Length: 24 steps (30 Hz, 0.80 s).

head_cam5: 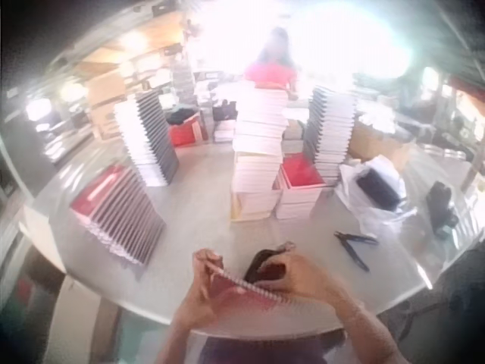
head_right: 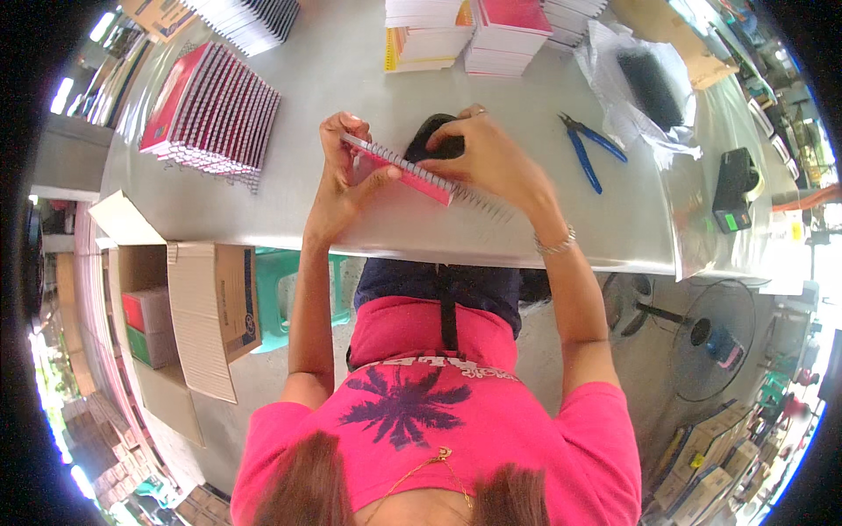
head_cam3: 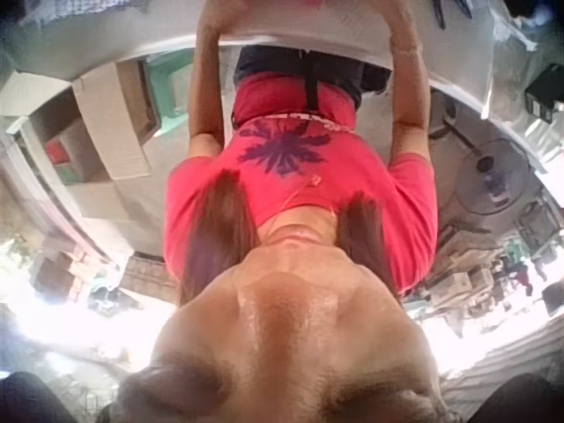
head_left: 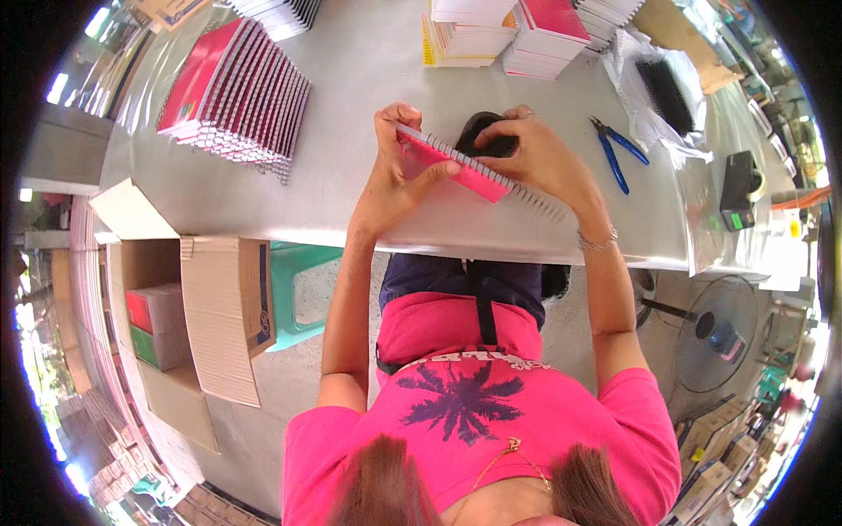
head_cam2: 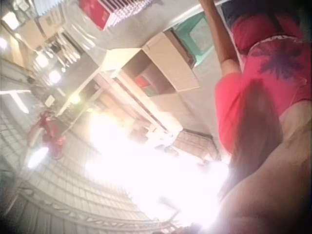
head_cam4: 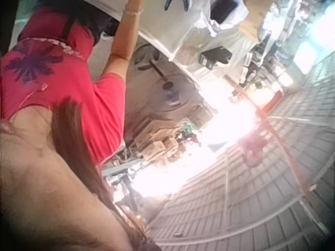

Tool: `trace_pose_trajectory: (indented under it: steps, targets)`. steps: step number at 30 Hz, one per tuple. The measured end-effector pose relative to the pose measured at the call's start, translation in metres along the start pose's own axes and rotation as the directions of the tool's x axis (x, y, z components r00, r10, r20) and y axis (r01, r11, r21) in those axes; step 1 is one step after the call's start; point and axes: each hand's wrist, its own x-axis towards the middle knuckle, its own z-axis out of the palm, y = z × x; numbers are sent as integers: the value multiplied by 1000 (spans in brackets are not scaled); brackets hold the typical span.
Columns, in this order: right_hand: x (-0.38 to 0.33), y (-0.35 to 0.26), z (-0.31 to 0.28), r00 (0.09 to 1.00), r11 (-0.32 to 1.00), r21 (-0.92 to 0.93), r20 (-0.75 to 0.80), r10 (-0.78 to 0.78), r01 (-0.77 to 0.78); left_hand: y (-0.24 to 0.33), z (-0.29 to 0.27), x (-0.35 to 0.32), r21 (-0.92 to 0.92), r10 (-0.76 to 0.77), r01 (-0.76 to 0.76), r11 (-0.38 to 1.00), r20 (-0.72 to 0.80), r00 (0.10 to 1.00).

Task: The person manually binds spiral notebooks by inserting a wire coil into the punched holes of a notebook, using a black handheld guide to feed the wire through, and trimming the ends with pliers.

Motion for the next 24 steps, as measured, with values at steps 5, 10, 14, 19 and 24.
trace_pose_trajectory:
  steps: [5, 10, 14, 19, 24]
  targets:
    - [-5, -10, -8, 992, 759, 638, 80, 98, -127, -2, 3, -3, -144, -66, 67, 987, 15, 998]
    - [3, -5, -10, 992, 922, 369, 82, 95, -119, 2, -2, -1, -227, -136, 148, 963, 67, 988]
    - [6, -23, -9, 963, 972, 168, 241, 121, -165, -1, -1, -6, -363, -176, 197, 911, 92, 980]
    - [16, 20, 8, 970, 890, 456, 215, -110, 0, 0, -1, -3, -294, -146, 171, 941, 105, 984]
    - [13, 0, 9, 937, 739, 635, 349, -17, -223, 4, 0, -4, -344, -148, 182, 921, 122, 981]
